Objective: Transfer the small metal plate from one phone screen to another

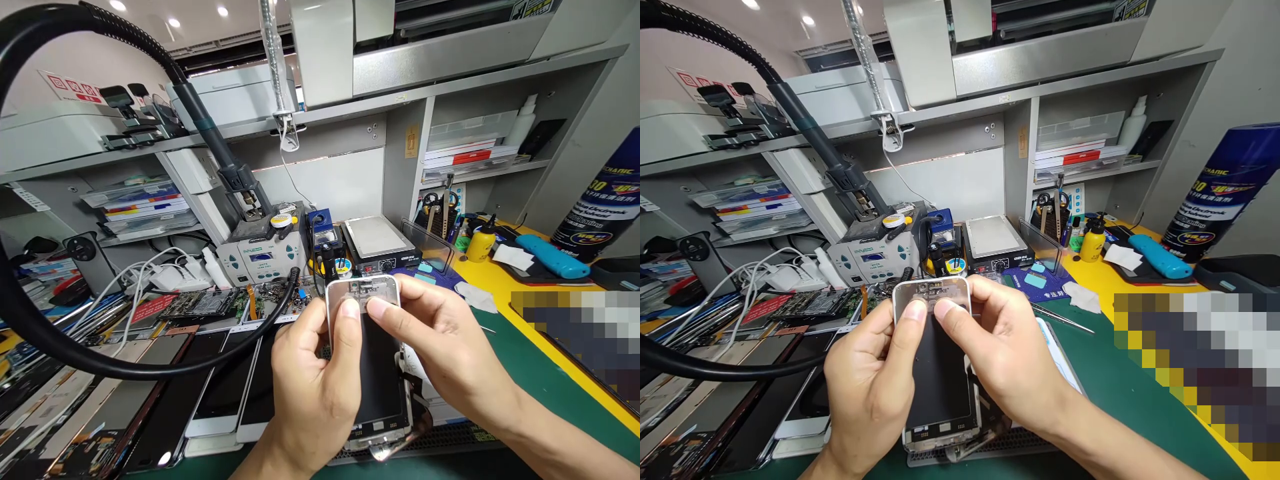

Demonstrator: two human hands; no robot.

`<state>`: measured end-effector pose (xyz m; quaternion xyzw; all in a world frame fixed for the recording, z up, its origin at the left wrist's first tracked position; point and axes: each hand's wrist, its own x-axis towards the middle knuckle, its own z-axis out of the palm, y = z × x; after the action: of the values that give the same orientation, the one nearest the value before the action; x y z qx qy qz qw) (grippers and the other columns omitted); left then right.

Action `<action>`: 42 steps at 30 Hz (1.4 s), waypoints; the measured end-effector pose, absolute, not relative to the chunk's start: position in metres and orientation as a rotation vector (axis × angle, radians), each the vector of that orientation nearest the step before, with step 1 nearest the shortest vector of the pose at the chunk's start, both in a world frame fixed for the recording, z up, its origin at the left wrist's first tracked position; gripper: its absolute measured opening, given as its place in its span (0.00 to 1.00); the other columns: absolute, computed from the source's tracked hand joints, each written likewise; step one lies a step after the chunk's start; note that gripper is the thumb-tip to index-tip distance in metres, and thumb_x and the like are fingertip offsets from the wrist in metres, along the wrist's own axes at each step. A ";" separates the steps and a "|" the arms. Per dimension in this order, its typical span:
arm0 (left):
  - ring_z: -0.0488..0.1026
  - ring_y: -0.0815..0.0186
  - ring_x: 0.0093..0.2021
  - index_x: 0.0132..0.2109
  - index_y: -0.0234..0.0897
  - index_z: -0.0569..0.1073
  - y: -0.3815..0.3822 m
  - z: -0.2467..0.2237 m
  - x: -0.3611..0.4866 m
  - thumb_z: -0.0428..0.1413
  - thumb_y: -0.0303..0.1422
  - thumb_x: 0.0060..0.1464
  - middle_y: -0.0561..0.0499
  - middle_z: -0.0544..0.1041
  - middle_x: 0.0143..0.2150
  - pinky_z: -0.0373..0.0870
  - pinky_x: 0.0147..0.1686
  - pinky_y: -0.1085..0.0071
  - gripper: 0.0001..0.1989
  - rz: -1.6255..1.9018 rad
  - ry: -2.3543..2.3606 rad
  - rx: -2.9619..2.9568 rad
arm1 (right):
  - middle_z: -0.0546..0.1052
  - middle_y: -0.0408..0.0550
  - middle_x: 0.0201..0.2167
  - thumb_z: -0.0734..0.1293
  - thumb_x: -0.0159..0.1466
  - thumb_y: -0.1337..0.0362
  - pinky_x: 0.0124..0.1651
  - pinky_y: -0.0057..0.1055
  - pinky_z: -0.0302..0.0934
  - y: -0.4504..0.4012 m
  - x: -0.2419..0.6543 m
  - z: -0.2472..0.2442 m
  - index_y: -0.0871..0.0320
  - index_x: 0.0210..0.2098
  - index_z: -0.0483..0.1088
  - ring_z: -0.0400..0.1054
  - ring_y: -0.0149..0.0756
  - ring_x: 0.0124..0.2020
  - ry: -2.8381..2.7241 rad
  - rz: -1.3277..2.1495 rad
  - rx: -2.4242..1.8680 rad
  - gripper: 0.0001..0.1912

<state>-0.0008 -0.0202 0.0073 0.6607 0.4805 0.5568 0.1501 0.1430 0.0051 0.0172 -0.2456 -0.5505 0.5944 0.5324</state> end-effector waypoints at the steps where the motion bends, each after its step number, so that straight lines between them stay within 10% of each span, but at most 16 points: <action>1: 0.50 0.75 0.21 0.26 0.39 0.58 -0.021 0.007 -0.001 0.50 0.34 0.67 0.61 0.52 0.22 0.52 0.21 0.76 0.19 1.602 1.384 1.896 | 0.81 0.46 0.37 0.70 0.68 0.59 0.45 0.31 0.65 0.005 0.143 0.017 0.55 0.40 0.79 0.70 0.37 0.40 -1.313 1.417 -0.585 0.07; 18: 0.58 0.74 0.21 0.28 0.39 0.62 -0.024 0.009 -0.001 0.52 0.30 0.64 0.59 0.64 0.22 0.59 0.22 0.78 0.14 1.630 1.409 1.973 | 0.76 0.46 0.33 0.71 0.66 0.61 0.44 0.33 0.66 0.004 0.145 0.015 0.57 0.34 0.74 0.67 0.37 0.36 -1.299 1.473 -0.609 0.07; 42: 0.47 0.74 0.21 0.22 0.38 0.56 -0.024 0.025 0.000 0.52 0.31 0.61 0.59 0.52 0.19 0.47 0.17 0.75 0.20 1.591 1.401 1.739 | 0.81 0.46 0.33 0.75 0.62 0.64 0.36 0.24 0.67 0.009 0.142 0.016 0.59 0.38 0.81 0.72 0.31 0.32 -1.078 1.773 -0.569 0.06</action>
<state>0.0000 -0.0241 0.0247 0.6217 0.5007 0.5687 0.1983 0.1422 0.0091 0.0161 -0.2328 -0.4408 0.7251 0.4751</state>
